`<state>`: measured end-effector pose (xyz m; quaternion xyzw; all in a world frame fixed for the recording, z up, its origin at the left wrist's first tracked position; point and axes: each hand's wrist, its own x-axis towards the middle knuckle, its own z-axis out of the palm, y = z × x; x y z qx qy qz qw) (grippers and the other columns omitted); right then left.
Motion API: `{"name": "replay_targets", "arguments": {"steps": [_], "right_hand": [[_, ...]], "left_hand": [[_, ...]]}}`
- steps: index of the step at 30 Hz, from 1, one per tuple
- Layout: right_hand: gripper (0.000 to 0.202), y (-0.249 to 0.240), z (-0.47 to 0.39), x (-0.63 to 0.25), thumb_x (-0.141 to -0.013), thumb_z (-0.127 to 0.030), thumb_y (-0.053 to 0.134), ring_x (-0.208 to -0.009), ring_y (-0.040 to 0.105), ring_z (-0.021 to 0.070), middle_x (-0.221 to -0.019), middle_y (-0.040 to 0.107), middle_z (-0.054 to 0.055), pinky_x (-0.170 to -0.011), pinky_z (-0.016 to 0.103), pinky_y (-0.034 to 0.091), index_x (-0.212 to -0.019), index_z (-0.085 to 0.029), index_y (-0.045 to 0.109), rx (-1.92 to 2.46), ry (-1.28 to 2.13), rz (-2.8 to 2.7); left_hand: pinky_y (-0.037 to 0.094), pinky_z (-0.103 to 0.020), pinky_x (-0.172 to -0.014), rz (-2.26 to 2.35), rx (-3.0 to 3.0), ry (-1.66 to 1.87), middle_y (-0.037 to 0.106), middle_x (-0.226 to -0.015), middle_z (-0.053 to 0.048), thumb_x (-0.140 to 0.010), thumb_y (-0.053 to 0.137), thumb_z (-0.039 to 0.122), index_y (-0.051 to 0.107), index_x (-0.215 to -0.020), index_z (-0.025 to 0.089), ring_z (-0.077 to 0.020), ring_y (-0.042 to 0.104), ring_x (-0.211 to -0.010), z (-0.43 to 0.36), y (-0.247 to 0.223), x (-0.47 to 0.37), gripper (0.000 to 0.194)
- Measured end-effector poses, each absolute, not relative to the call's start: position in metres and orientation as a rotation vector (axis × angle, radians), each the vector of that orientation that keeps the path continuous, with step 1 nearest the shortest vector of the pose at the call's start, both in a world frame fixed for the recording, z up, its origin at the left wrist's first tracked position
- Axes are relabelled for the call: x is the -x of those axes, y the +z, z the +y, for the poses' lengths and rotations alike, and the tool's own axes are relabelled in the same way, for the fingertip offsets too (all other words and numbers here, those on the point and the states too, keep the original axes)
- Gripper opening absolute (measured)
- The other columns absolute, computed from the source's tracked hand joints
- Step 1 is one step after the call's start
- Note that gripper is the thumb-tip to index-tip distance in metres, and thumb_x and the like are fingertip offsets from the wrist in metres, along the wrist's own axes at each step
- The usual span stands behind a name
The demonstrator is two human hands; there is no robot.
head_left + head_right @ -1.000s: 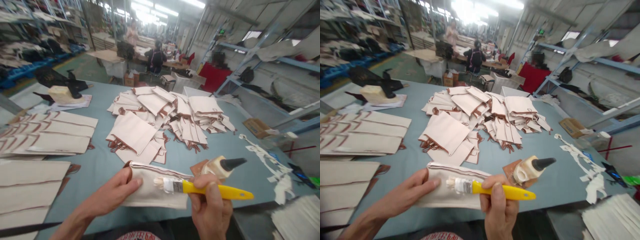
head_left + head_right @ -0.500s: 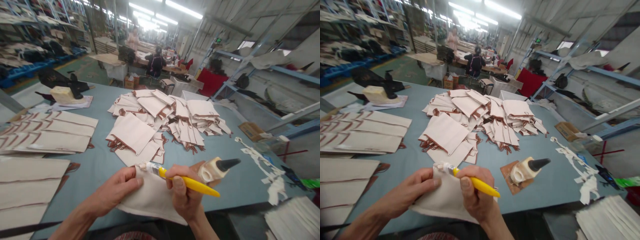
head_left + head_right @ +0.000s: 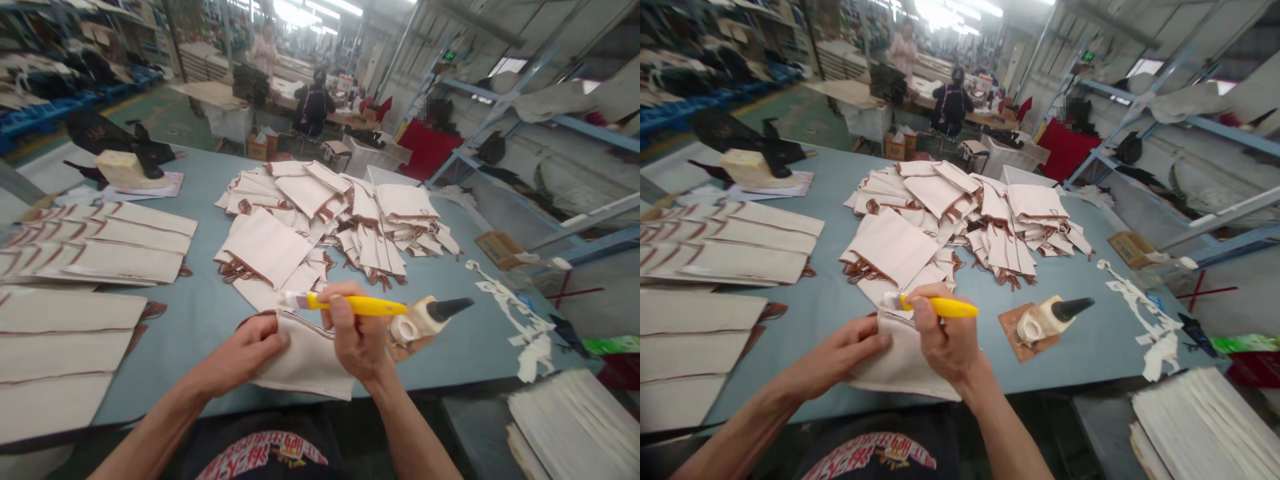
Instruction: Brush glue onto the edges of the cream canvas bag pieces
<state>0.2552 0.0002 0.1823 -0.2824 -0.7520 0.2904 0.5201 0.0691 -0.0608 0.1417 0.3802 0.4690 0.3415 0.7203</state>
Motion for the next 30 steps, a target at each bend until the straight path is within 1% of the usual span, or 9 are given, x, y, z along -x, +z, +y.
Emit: {"name": "replay_targets", "arguments": {"steps": [3, 7, 11, 17, 20, 22, 26, 28, 30], "right_hand": [[0.025, 0.171, -0.013, -0.265, -0.111, -0.036, 0.049, -0.047, 0.053, 0.0088, -0.059, 0.055, -0.007, -0.046, 0.018, 0.04, -0.098, -0.023, 0.066, 0.784, 0.672, -1.546], [0.027, 0.168, -0.031, -0.281, -0.111, -0.036, 0.049, -0.045, 0.051, 0.0091, -0.06, 0.057, -0.006, -0.044, 0.02, 0.037, -0.096, -0.023, 0.067, 0.798, 0.68, -1.537], [0.025, 0.167, -0.039, -0.287, -0.11, -0.035, 0.052, -0.044, 0.05, 0.0093, -0.058, 0.054, -0.007, -0.046, 0.021, 0.04, -0.096, -0.023, 0.069, 0.731, 0.765, -1.696], [0.031, 0.158, -0.027, -0.265, -0.109, -0.041, 0.051, -0.046, 0.051, 0.0107, -0.059, 0.056, -0.005, -0.046, 0.023, 0.043, -0.094, -0.02, 0.069, 0.725, 0.898, -1.685], [0.032, 0.157, -0.022, -0.26, -0.109, -0.042, 0.05, -0.047, 0.054, 0.0107, -0.058, 0.058, -0.005, -0.047, 0.022, 0.043, -0.095, -0.02, 0.067, 0.747, 0.932, -1.534], [0.033, 0.157, -0.023, -0.264, -0.109, -0.044, 0.051, -0.047, 0.054, 0.0103, -0.058, 0.058, -0.005, -0.047, 0.021, 0.042, -0.094, -0.021, 0.068, 0.78, 0.908, -1.435], [0.032, 0.153, -0.036, -0.271, -0.109, -0.044, 0.052, -0.045, 0.054, 0.0097, -0.057, 0.058, -0.006, -0.043, 0.019, 0.039, -0.093, -0.021, 0.067, 0.74, 0.994, -1.402], [0.031, 0.149, -0.04, -0.269, -0.11, -0.043, 0.051, -0.048, 0.058, 0.0107, -0.059, 0.06, -0.005, -0.045, 0.02, 0.041, -0.095, -0.021, 0.067, 0.729, 1.032, -1.46], [0.03, 0.148, -0.04, -0.265, -0.11, -0.043, 0.049, -0.051, 0.061, 0.0114, -0.063, 0.064, -0.004, -0.049, 0.021, 0.046, -0.099, -0.021, 0.066, 0.746, 0.983, -1.489]], "left_hand": [[0.045, -0.024, -0.068, 1.042, -0.8, 0.776, 0.071, -0.084, -0.002, -0.074, 0.084, 0.054, 0.069, -0.093, 0.015, -0.0185, 0.06, -0.077, -0.066, 0.14, -0.063, 0.045], [0.043, -0.024, -0.066, 1.053, -0.778, 0.765, 0.071, -0.079, -0.001, -0.074, 0.085, 0.052, 0.071, -0.095, 0.014, -0.0173, 0.058, -0.074, -0.071, 0.141, -0.062, 0.045], [0.043, -0.023, -0.064, 1.014, -0.762, 0.746, 0.071, -0.079, -0.001, -0.074, 0.087, 0.051, 0.072, -0.096, 0.014, -0.0163, 0.057, -0.072, -0.073, 0.144, -0.067, 0.045], [0.045, -0.023, -0.066, 0.939, -0.722, 0.752, 0.07, -0.077, 0.001, -0.076, 0.089, 0.049, 0.075, -0.101, 0.016, -0.0155, 0.059, -0.072, -0.076, 0.147, -0.074, 0.044], [0.045, -0.022, -0.064, 0.933, -0.664, 0.756, 0.071, -0.074, -0.001, -0.076, 0.089, 0.054, 0.076, -0.107, 0.015, -0.0158, 0.06, -0.07, -0.08, 0.148, -0.073, 0.051], [0.045, -0.023, -0.063, 0.935, -0.636, 0.755, 0.072, -0.074, -0.002, -0.076, 0.089, 0.058, 0.076, -0.111, 0.014, -0.0157, 0.06, -0.069, -0.082, 0.148, -0.072, 0.058], [0.046, -0.022, -0.064, 0.95, -0.622, 0.767, 0.073, -0.079, -0.002, -0.073, 0.092, 0.055, 0.074, -0.118, 0.014, -0.0149, 0.061, -0.07, -0.084, 0.147, -0.07, 0.063], [0.047, -0.022, -0.066, 0.958, -0.62, 0.772, 0.075, -0.084, -0.002, -0.072, 0.093, 0.055, 0.074, -0.118, 0.014, -0.0145, 0.061, -0.071, -0.083, 0.146, -0.071, 0.065], [0.048, -0.023, -0.067, 0.957, -0.61, 0.768, 0.075, -0.087, -0.003, -0.071, 0.092, 0.057, 0.073, -0.118, 0.013, -0.0152, 0.062, -0.073, -0.083, 0.145, -0.072, 0.067]]}}
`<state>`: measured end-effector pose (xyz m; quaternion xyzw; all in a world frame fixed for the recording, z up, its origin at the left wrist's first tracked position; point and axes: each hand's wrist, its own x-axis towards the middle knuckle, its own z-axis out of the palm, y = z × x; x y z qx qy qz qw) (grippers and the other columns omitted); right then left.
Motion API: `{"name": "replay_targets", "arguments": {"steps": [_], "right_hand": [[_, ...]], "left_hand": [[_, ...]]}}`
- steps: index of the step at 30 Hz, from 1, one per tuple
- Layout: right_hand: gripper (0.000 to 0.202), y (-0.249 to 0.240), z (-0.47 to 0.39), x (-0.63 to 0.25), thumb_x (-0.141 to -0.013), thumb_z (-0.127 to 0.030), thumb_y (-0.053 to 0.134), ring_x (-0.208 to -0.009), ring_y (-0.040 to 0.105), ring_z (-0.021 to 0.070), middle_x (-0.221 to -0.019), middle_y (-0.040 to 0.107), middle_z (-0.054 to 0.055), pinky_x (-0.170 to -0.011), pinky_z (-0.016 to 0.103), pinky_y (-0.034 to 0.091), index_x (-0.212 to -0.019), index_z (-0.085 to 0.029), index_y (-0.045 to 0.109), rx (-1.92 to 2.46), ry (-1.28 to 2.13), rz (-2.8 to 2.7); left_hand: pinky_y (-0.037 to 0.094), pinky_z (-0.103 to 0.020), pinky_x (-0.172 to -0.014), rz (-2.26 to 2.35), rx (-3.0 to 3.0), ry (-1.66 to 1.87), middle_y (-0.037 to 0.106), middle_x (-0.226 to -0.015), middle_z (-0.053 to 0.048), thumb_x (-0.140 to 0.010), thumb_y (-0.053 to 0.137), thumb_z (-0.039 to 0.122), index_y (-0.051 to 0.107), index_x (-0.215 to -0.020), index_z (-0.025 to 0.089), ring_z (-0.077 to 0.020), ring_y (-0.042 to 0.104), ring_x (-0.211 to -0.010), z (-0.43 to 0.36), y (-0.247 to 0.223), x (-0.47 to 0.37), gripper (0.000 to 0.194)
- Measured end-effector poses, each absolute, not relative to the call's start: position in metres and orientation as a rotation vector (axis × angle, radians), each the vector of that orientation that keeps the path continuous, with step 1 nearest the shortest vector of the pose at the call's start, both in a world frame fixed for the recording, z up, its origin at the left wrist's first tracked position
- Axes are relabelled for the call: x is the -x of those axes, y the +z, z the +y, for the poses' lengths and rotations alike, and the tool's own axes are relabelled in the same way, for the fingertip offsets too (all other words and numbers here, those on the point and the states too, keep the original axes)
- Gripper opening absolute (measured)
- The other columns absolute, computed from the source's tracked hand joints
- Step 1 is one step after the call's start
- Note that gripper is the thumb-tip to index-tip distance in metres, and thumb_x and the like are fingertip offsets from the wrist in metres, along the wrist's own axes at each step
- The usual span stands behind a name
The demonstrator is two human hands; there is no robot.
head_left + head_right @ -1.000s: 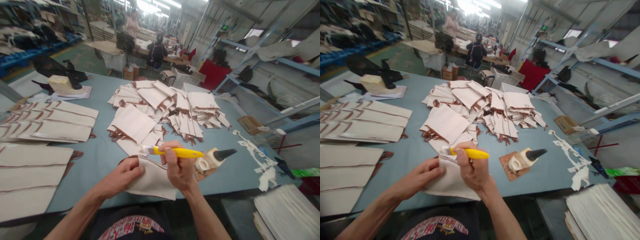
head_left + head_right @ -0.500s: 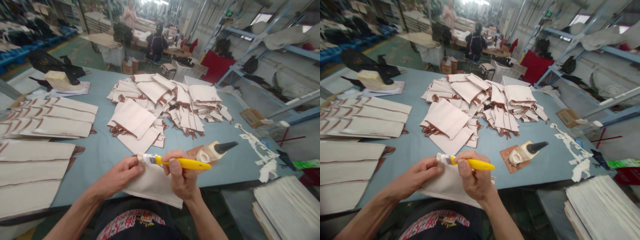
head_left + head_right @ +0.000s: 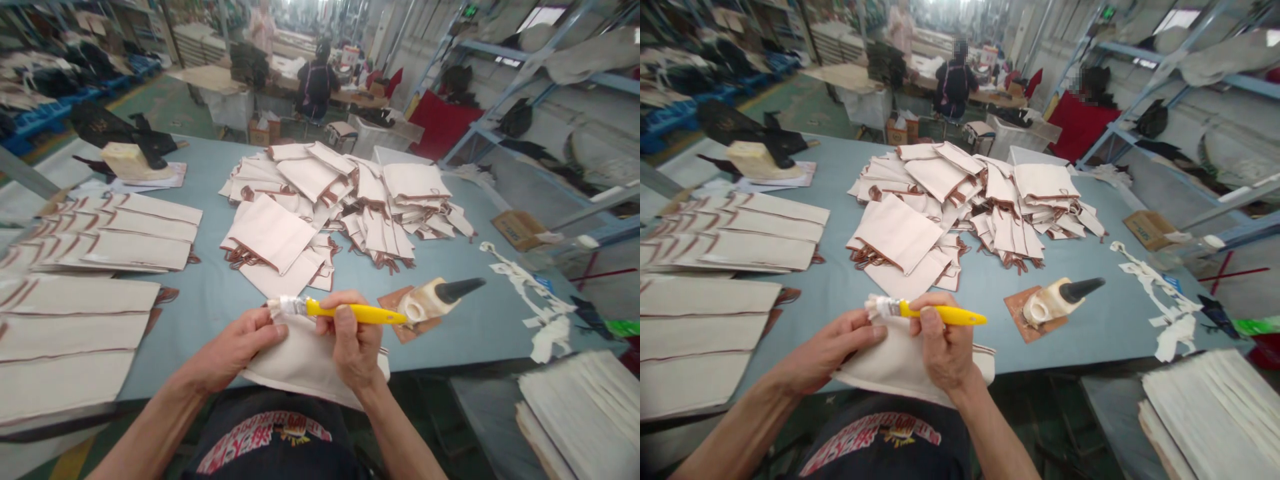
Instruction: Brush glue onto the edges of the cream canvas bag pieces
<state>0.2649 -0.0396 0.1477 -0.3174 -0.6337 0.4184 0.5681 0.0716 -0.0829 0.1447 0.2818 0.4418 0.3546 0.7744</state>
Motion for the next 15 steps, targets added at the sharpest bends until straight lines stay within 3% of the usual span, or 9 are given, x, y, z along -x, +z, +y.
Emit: {"name": "replay_targets", "arguments": {"steps": [7, 11, 15], "right_hand": [[0.023, 0.145, -0.036, -0.265, -0.109, -0.032, 0.049, -0.076, 0.073, 0.0173, -0.089, 0.077, 0.005, -0.074, 0.03, 0.06, -0.115, -0.021, 0.068, 0.983, 0.547, -1.76], [0.022, 0.141, -0.037, -0.267, -0.108, -0.028, 0.049, -0.08, 0.074, 0.0186, -0.092, 0.078, 0.007, -0.074, 0.029, 0.059, -0.108, -0.02, 0.069, 0.991, 0.411, -1.792], [0.024, 0.154, -0.026, -0.278, -0.109, -0.033, 0.047, -0.068, 0.066, 0.0158, -0.084, 0.072, 0.003, -0.068, 0.029, 0.054, -0.107, -0.021, 0.067, 1.072, 0.394, -1.644]], "left_hand": [[0.047, -0.023, -0.065, 0.95, -0.636, 0.754, 0.073, -0.077, -0.003, -0.072, 0.091, 0.061, 0.075, -0.109, 0.012, -0.0164, 0.062, -0.072, -0.08, 0.152, -0.08, 0.063], [0.043, -0.022, -0.061, 0.923, -0.756, 0.739, 0.072, -0.079, -0.002, -0.079, 0.084, 0.064, 0.078, -0.109, 0.014, -0.0141, 0.055, -0.066, -0.08, 0.154, -0.079, 0.06], [0.051, -0.029, -0.078, 1.028, -0.979, 0.799, 0.076, -0.098, -0.008, -0.091, 0.066, 0.071, 0.08, -0.113, 0.016, -0.0233, 0.063, -0.088, -0.084, 0.144, -0.066, 0.06]]}}
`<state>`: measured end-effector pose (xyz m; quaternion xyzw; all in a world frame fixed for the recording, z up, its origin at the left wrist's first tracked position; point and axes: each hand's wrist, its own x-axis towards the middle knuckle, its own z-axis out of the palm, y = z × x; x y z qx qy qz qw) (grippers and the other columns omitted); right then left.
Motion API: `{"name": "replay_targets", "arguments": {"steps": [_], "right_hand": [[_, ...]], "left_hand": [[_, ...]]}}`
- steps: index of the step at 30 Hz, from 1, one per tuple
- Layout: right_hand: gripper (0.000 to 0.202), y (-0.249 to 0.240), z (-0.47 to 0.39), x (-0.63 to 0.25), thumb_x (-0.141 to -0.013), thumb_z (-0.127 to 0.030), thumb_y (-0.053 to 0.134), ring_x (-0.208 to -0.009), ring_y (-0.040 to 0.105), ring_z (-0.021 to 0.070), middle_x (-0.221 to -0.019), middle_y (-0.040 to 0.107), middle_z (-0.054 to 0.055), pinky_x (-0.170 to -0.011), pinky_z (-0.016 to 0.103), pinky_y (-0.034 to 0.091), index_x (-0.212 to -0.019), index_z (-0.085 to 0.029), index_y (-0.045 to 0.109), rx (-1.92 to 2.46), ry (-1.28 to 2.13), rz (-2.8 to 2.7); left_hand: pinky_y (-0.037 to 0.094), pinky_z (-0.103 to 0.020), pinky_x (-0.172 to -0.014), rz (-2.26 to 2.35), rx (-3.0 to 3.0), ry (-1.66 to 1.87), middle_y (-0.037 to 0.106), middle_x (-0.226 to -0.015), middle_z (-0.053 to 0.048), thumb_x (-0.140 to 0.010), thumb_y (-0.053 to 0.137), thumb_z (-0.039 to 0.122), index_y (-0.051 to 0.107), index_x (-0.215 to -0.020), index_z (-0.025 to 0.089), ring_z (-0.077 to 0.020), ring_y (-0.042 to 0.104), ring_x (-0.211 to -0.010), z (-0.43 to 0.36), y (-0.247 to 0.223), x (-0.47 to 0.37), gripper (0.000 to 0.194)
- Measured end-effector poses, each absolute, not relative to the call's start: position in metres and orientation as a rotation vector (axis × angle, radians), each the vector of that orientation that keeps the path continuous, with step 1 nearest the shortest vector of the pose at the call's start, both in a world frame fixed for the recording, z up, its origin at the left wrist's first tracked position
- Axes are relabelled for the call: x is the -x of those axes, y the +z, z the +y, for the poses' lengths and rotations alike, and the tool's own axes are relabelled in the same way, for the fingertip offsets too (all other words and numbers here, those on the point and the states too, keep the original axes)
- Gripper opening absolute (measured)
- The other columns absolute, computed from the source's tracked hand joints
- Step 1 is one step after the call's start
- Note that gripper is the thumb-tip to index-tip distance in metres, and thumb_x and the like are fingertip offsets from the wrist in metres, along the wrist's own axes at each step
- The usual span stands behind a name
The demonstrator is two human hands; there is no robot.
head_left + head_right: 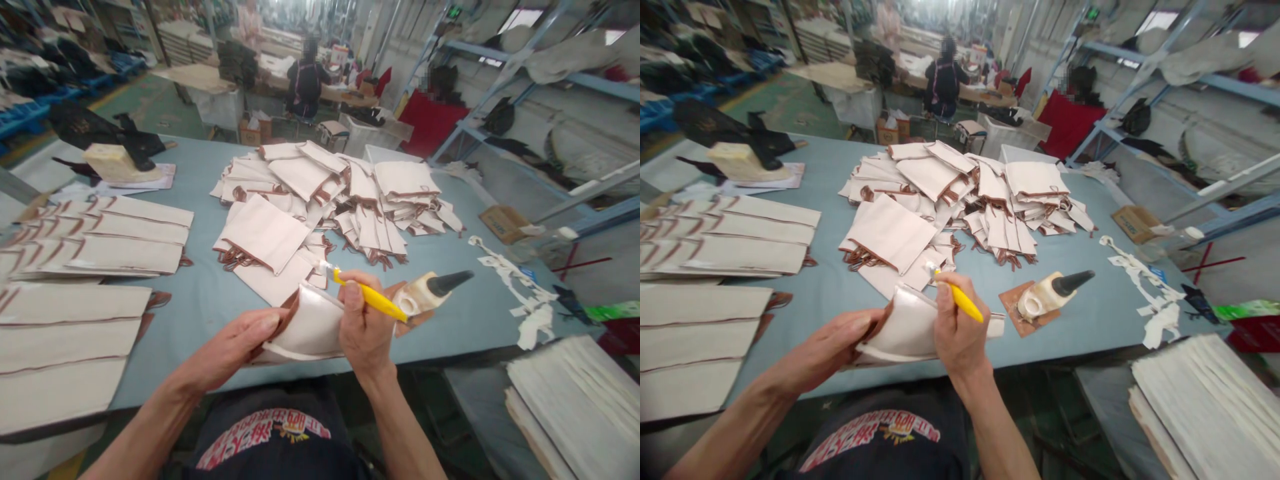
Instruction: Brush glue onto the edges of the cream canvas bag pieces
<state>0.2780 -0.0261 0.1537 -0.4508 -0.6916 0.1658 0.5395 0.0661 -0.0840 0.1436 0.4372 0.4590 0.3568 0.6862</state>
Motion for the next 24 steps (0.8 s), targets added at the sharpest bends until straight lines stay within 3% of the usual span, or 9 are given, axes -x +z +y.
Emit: {"name": "replay_targets", "arguments": {"steps": [3, 7, 12, 17, 24], "right_hand": [[0.028, 0.163, -0.012, -0.287, -0.109, -0.04, 0.047, -0.066, 0.062, 0.016, -0.077, 0.067, 0.0, -0.066, 0.029, 0.051, -0.105, -0.021, 0.067, 1.135, 0.443, -1.563], [0.036, 0.154, 0.005, -0.287, -0.109, -0.046, 0.045, -0.066, 0.063, 0.0171, -0.069, 0.064, -0.001, -0.067, 0.03, 0.049, -0.1, -0.019, 0.068, 1.181, 0.459, -1.565], [0.037, 0.141, -0.004, -0.289, -0.107, -0.049, 0.048, -0.062, 0.063, 0.0156, -0.068, 0.066, -0.001, -0.064, 0.029, 0.05, -0.101, -0.018, 0.068, 1.112, 0.538, -1.423], [0.039, 0.153, -0.038, -0.303, -0.108, -0.047, 0.051, -0.041, 0.044, 0.0098, -0.052, 0.05, -0.006, -0.042, 0.021, 0.033, -0.085, -0.02, 0.066, 0.938, 0.91, -1.36], [0.034, 0.145, -0.062, -0.302, -0.107, -0.04, 0.053, -0.043, 0.039, 0.0087, -0.057, 0.046, -0.006, -0.042, 0.022, 0.031, -0.086, -0.021, 0.071, 0.822, 1.109, -1.572]], "left_hand": [[0.05, -0.03, -0.087, 1.107, -1.209, 0.795, 0.077, -0.107, -0.007, -0.094, 0.067, 0.06, 0.081, -0.11, 0.018, -0.0254, 0.063, -0.098, -0.087, 0.135, -0.062, 0.046], [0.047, -0.028, -0.081, 1.066, -1.446, 0.741, 0.072, -0.093, -0.004, -0.102, 0.055, 0.043, 0.077, -0.095, 0.017, -0.0209, 0.059, -0.087, -0.089, 0.135, -0.073, 0.035], [0.044, -0.025, -0.073, 1.083, -1.47, 0.726, 0.067, -0.086, -0.002, -0.104, 0.048, 0.042, 0.072, -0.093, 0.018, -0.0182, 0.056, -0.079, -0.095, 0.138, -0.081, 0.036], [0.044, -0.025, -0.07, 1.188, -1.474, 0.726, 0.059, -0.075, 0.0, -0.099, 0.052, 0.038, 0.065, -0.078, 0.021, -0.0183, 0.052, -0.075, -0.1, 0.134, -0.077, 0.03], [0.044, -0.025, -0.07, 1.226, -1.48, 0.727, 0.062, -0.075, -0.001, -0.094, 0.056, 0.029, 0.066, -0.076, 0.02, -0.0187, 0.054, -0.075, -0.101, 0.132, -0.079, 0.022]]}}
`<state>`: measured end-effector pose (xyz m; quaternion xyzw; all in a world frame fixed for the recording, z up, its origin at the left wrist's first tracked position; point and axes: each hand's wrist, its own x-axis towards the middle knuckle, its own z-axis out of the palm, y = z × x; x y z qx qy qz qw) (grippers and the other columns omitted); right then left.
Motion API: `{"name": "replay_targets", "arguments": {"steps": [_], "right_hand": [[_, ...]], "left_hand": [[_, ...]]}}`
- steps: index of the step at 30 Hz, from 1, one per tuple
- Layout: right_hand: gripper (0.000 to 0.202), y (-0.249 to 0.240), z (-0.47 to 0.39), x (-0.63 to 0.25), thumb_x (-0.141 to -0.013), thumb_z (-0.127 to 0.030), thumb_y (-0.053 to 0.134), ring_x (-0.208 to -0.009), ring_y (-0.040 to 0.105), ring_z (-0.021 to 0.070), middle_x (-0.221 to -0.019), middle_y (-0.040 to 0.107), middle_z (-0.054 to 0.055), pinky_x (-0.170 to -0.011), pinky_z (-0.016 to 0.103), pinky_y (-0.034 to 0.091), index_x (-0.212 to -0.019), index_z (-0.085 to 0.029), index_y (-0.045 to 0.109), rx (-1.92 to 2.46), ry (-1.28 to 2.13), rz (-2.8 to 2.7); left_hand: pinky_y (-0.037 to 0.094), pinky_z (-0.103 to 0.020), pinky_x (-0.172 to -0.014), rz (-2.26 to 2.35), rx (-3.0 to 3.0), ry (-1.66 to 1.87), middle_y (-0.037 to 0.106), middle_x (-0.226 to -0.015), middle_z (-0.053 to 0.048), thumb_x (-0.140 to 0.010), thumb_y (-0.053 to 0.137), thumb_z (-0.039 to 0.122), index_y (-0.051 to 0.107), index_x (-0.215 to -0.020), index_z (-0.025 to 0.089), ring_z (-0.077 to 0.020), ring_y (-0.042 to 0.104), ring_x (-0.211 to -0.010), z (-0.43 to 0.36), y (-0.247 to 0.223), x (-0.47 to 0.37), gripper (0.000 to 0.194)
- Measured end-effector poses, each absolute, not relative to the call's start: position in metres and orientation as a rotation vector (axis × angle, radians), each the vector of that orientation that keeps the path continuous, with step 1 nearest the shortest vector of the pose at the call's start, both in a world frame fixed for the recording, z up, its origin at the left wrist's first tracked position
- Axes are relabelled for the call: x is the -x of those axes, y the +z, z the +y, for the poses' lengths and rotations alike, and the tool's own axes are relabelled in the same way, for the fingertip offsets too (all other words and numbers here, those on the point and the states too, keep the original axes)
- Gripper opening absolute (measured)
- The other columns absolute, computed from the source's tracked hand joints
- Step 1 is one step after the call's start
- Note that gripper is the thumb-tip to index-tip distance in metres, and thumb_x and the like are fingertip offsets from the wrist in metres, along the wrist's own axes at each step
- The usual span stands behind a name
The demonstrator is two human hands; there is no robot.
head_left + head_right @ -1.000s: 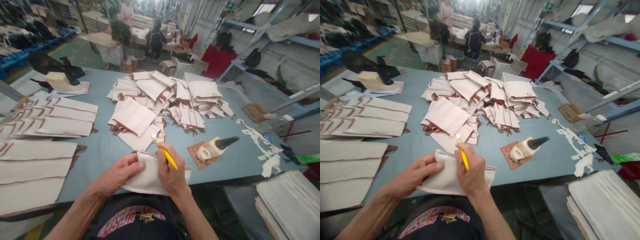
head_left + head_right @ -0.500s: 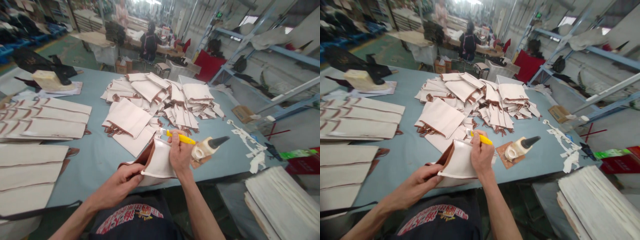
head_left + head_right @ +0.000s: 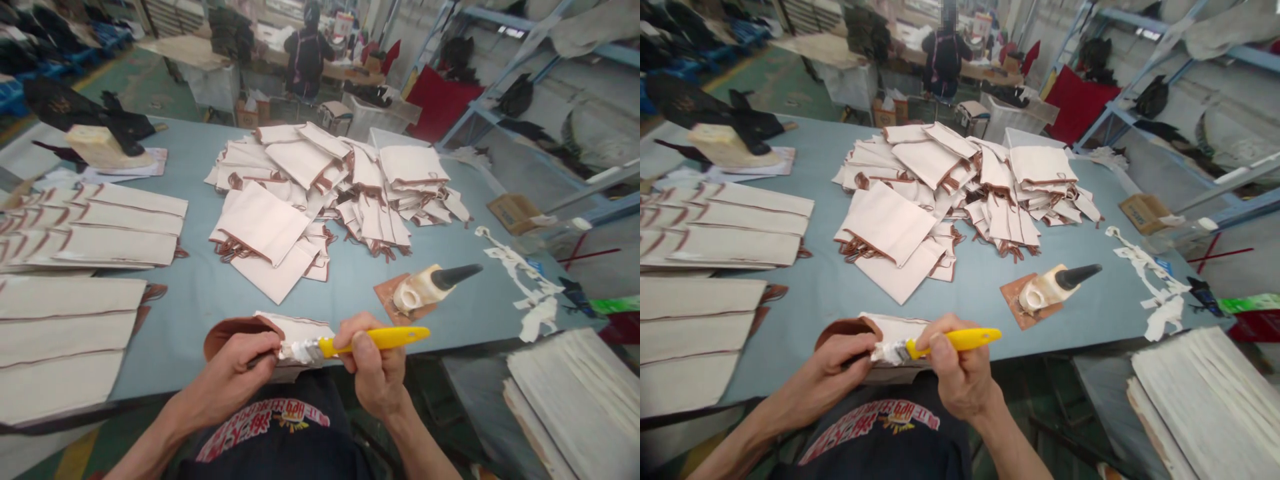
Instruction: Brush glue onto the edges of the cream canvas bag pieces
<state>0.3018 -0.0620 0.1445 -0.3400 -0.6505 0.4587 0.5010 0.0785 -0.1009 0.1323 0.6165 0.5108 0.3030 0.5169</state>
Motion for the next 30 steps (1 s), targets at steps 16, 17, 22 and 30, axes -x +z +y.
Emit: {"name": "replay_targets", "arguments": {"steps": [16, 17, 22, 30], "right_hand": [[0.037, 0.146, -0.053, -0.282, -0.108, -0.043, 0.051, -0.041, 0.036, 0.0078, -0.051, 0.042, -0.008, -0.041, 0.018, 0.03, -0.083, -0.021, 0.067, 0.906, 1.048, -1.249], [0.038, 0.148, -0.049, -0.284, -0.108, -0.045, 0.052, -0.04, 0.035, 0.0078, -0.05, 0.04, -0.009, -0.041, 0.018, 0.03, -0.081, -0.021, 0.066, 0.936, 1.017, -1.169], [0.038, 0.15, -0.045, -0.3, -0.106, -0.045, 0.055, -0.039, 0.036, 0.0081, -0.049, 0.041, -0.008, -0.04, 0.019, 0.031, -0.078, -0.021, 0.064, 0.994, 0.947, -1.122], [0.033, 0.137, -0.044, -0.287, -0.109, -0.036, 0.047, -0.047, 0.048, 0.0114, -0.059, 0.052, -0.004, -0.047, 0.023, 0.041, -0.09, -0.021, 0.07, 0.824, 0.667, -1.729]], "left_hand": [[0.044, -0.027, -0.073, 1.2, -1.456, 0.765, 0.067, -0.083, -0.003, -0.102, 0.052, 0.035, 0.072, -0.086, 0.018, -0.0196, 0.059, -0.079, -0.087, 0.13, -0.081, 0.031], [0.045, -0.027, -0.074, 1.192, -1.389, 0.782, 0.067, -0.085, -0.004, -0.101, 0.054, 0.039, 0.073, -0.089, 0.018, -0.02, 0.058, -0.081, -0.085, 0.131, -0.08, 0.031], [0.043, -0.024, -0.068, 1.069, -1.01, 0.854, 0.066, -0.087, -0.003, -0.092, 0.07, 0.057, 0.077, -0.103, 0.016, -0.0176, 0.055, -0.078, -0.076, 0.131, -0.074, 0.043], [0.039, -0.02, -0.062, 0.9, -0.851, 0.755, 0.064, -0.082, -0.001, -0.089, 0.076, 0.061, 0.077, -0.117, 0.016, -0.0128, 0.048, -0.069, -0.075, 0.141, -0.079, 0.053]]}}
